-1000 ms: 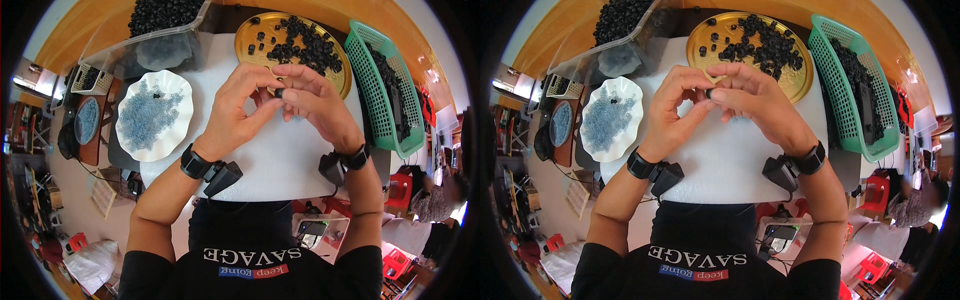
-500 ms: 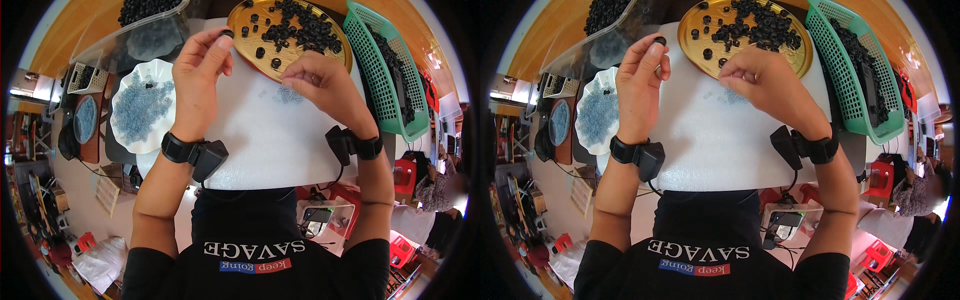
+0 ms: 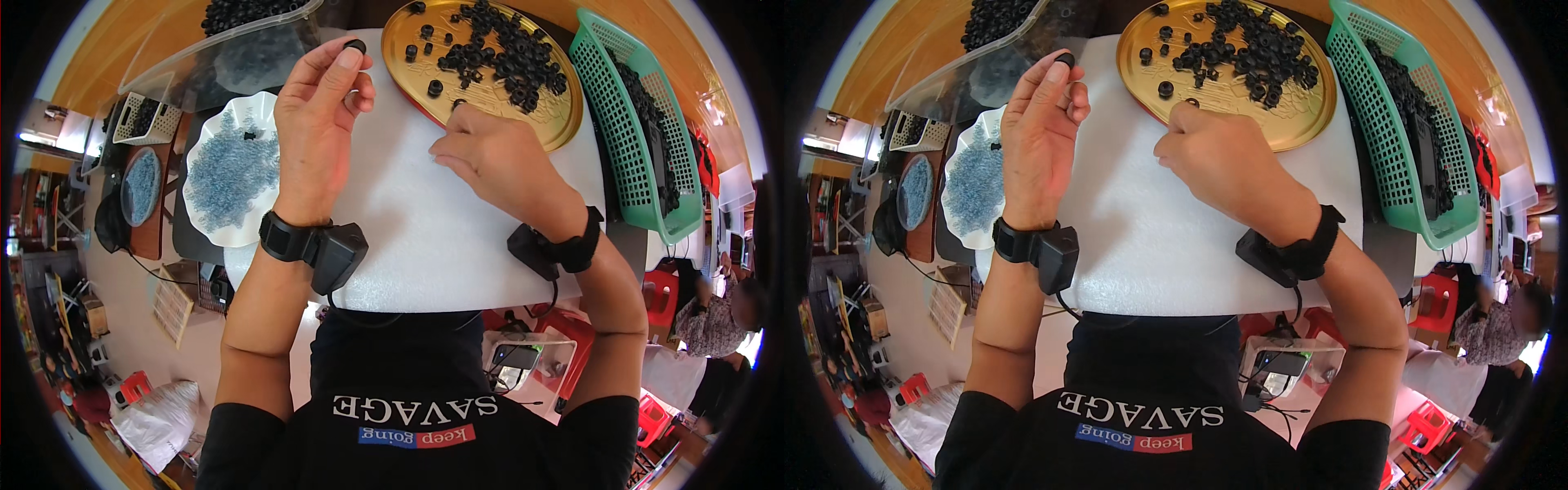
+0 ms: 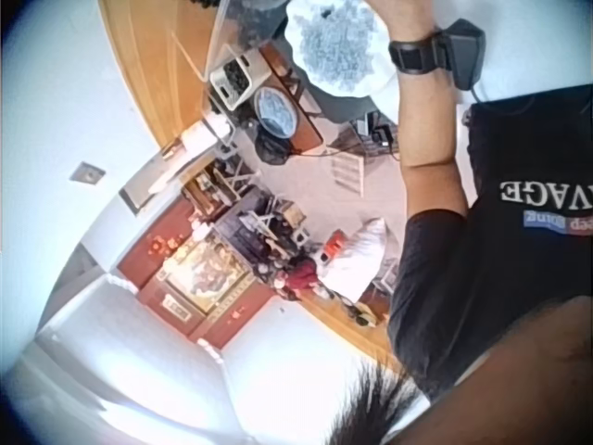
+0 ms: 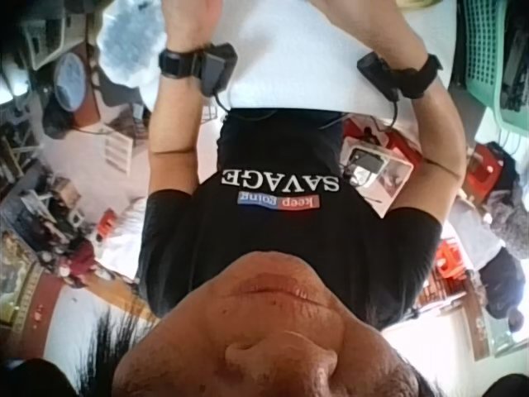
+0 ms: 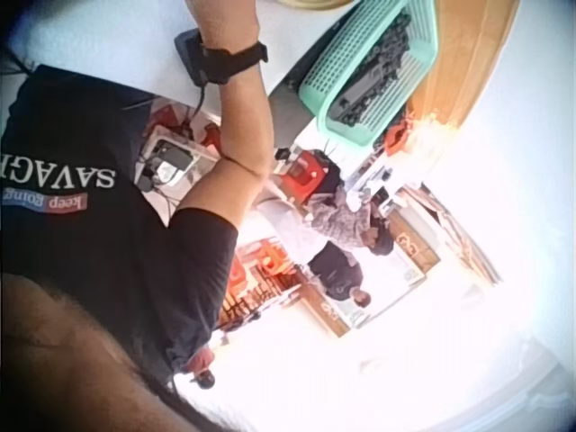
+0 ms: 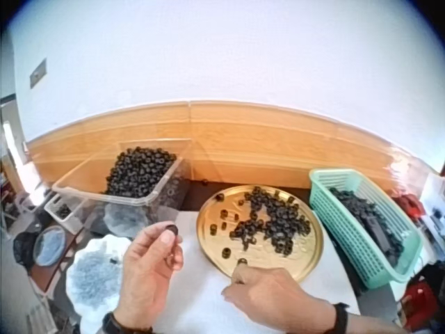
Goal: Assembling small black plastic components by hand at a workstation.
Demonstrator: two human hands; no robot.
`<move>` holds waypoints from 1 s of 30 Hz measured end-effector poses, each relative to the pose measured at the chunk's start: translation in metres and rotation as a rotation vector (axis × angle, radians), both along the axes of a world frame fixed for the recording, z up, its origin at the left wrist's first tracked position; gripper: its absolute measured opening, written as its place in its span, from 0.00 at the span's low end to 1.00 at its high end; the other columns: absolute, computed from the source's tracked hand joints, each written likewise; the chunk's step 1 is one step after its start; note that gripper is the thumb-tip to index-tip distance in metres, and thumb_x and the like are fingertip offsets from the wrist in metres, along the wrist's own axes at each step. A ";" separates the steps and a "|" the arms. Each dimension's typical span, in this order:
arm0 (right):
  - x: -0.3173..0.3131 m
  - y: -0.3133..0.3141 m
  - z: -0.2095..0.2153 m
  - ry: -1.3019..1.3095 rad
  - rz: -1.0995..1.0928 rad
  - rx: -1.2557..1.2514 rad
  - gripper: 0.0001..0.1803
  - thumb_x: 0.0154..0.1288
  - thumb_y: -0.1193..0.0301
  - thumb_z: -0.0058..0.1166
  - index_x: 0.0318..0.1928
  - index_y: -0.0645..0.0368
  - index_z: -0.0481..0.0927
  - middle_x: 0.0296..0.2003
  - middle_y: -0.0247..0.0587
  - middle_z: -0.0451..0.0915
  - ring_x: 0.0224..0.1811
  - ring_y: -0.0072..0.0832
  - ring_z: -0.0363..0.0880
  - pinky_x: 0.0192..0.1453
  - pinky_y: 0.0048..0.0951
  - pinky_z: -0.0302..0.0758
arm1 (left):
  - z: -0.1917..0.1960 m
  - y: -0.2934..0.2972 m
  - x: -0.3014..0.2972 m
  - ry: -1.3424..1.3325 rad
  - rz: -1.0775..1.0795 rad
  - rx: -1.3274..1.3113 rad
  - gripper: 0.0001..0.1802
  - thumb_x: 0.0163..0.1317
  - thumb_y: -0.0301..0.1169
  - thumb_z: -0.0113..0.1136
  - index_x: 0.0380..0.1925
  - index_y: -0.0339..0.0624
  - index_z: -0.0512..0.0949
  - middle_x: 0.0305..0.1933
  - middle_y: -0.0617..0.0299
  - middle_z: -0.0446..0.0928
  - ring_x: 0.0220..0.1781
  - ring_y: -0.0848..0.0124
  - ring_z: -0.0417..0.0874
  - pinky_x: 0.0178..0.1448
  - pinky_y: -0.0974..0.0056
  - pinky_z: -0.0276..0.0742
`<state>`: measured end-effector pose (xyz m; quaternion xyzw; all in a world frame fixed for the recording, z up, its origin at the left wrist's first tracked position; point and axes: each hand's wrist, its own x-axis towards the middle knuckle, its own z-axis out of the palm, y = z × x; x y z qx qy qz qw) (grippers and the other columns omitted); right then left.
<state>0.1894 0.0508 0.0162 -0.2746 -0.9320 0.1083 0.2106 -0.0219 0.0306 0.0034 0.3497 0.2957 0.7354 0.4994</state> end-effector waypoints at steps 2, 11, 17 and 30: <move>-0.006 0.001 -0.001 -0.031 0.023 0.042 0.03 0.52 0.76 0.60 0.30 0.58 0.82 0.29 0.37 0.76 0.30 0.33 0.78 0.31 0.30 0.74 | 0.000 -0.001 0.001 -0.003 -0.011 -0.007 0.13 0.64 0.29 0.60 0.47 0.37 0.77 0.39 0.61 0.80 0.33 0.77 0.77 0.36 0.73 0.73; -0.013 -0.001 0.000 -0.158 0.055 0.216 0.04 0.49 0.75 0.58 0.29 0.58 0.78 0.29 0.36 0.76 0.30 0.33 0.78 0.30 0.33 0.75 | 0.003 -0.010 0.015 0.103 -0.300 -0.131 0.13 0.64 0.27 0.60 0.48 0.35 0.76 0.39 0.59 0.81 0.33 0.76 0.79 0.38 0.72 0.75; 0.000 0.003 0.018 0.199 -0.003 -0.148 0.04 0.53 0.80 0.56 0.32 0.61 0.79 0.29 0.39 0.77 0.31 0.33 0.78 0.31 0.30 0.73 | 0.007 -0.013 0.016 0.147 -0.314 -0.073 0.13 0.64 0.27 0.59 0.48 0.37 0.76 0.40 0.60 0.81 0.34 0.77 0.78 0.39 0.73 0.74; 0.014 0.000 0.039 0.703 -0.112 -0.878 0.08 0.62 0.77 0.60 0.42 0.63 0.81 0.33 0.30 0.80 0.34 0.14 0.74 0.36 0.16 0.71 | 0.007 -0.019 0.028 0.655 -0.237 0.053 0.12 0.60 0.22 0.62 0.45 0.36 0.77 0.37 0.67 0.75 0.37 0.79 0.75 0.44 0.73 0.72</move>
